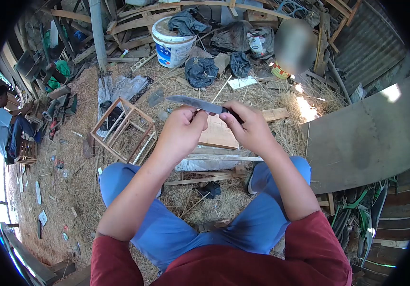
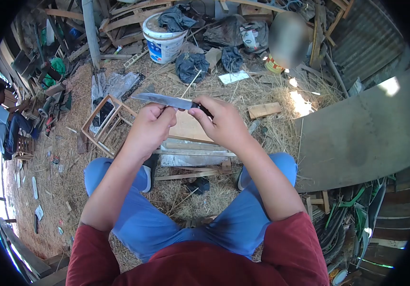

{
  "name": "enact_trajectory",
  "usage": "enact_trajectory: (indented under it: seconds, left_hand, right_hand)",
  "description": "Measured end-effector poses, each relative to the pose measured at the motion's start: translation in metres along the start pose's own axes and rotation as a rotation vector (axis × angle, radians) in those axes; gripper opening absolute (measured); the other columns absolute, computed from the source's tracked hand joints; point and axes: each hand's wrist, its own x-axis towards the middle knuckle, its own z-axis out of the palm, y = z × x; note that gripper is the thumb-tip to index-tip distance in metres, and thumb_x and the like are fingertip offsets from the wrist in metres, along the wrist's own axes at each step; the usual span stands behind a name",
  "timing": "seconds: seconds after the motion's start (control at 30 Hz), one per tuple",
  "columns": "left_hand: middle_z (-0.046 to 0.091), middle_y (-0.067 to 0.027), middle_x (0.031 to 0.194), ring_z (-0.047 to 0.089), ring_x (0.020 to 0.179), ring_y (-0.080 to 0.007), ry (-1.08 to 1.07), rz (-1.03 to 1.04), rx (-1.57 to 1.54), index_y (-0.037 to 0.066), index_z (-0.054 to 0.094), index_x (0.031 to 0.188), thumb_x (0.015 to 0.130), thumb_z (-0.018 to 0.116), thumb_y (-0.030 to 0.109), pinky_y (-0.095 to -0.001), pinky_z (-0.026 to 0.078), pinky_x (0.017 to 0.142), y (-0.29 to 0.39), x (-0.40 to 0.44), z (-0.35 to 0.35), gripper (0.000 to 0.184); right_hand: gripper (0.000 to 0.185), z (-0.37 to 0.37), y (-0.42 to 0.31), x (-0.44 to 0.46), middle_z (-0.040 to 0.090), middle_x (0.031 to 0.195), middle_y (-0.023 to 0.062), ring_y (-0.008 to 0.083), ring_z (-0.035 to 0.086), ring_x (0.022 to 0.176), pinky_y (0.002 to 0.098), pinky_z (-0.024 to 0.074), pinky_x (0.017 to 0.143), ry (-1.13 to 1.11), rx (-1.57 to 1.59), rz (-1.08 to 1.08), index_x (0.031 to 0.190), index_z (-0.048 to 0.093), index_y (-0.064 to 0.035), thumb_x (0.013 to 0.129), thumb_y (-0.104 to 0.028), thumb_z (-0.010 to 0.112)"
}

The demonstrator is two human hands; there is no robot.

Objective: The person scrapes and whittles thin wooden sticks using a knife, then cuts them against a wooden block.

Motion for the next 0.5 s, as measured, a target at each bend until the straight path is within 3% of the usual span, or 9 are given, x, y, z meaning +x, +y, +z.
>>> enact_trajectory:
  seconds: [0.17,0.27,0.33,0.5]
  left_hand:
    - [0.046,0.0103,0.07,0.033,0.052,0.0011,0.003,0.036,0.032,0.007,0.068,0.108,0.108,0.055,0.016,-0.0237,0.024,0.047,-0.003,-0.002,0.001,0.016]
    - [0.047,0.0104,0.07,0.034,0.053,0.0013,0.008,0.062,-0.004,0.006,0.069,0.109,0.108,0.055,0.016,-0.0234,0.024,0.048,-0.003,-0.003,0.003,0.017]
    - [0.059,0.0009,0.074,0.05,0.065,-0.0064,0.075,0.089,0.148,0.001,0.072,0.106,0.106,0.056,0.019,-0.0289,0.041,0.06,0.004,-0.007,0.005,0.024]
    - [0.058,0.0023,0.075,0.05,0.068,-0.0049,0.092,0.091,0.067,0.001,0.072,0.105,0.108,0.056,0.018,-0.0273,0.04,0.06,0.008,-0.011,0.01,0.023]
  right_hand:
    - [0.024,0.001,0.006,0.002,0.069,0.086,0.017,0.0388,0.068,0.081,0.0472,0.0521,0.07,0.135,-0.147,-0.181,0.106,0.067,-0.0045,0.099,-0.027,0.071]
    - [0.024,0.0,0.006,0.002,0.069,0.086,0.0165,0.0392,0.067,0.08,0.0483,0.0517,0.071,0.141,-0.154,-0.18,0.104,0.067,-0.0053,0.098,-0.028,0.072]
    - [0.024,-0.004,0.004,0.003,0.069,0.086,0.0163,0.0392,0.067,0.081,0.0481,0.0515,0.071,0.152,-0.176,-0.202,0.104,0.067,-0.0053,0.098,-0.028,0.072]
    - [0.024,-0.008,0.006,0.004,0.069,0.086,0.0158,0.0393,0.066,0.082,0.0477,0.0514,0.071,0.198,-0.243,-0.229,0.103,0.067,-0.0059,0.097,-0.029,0.072]
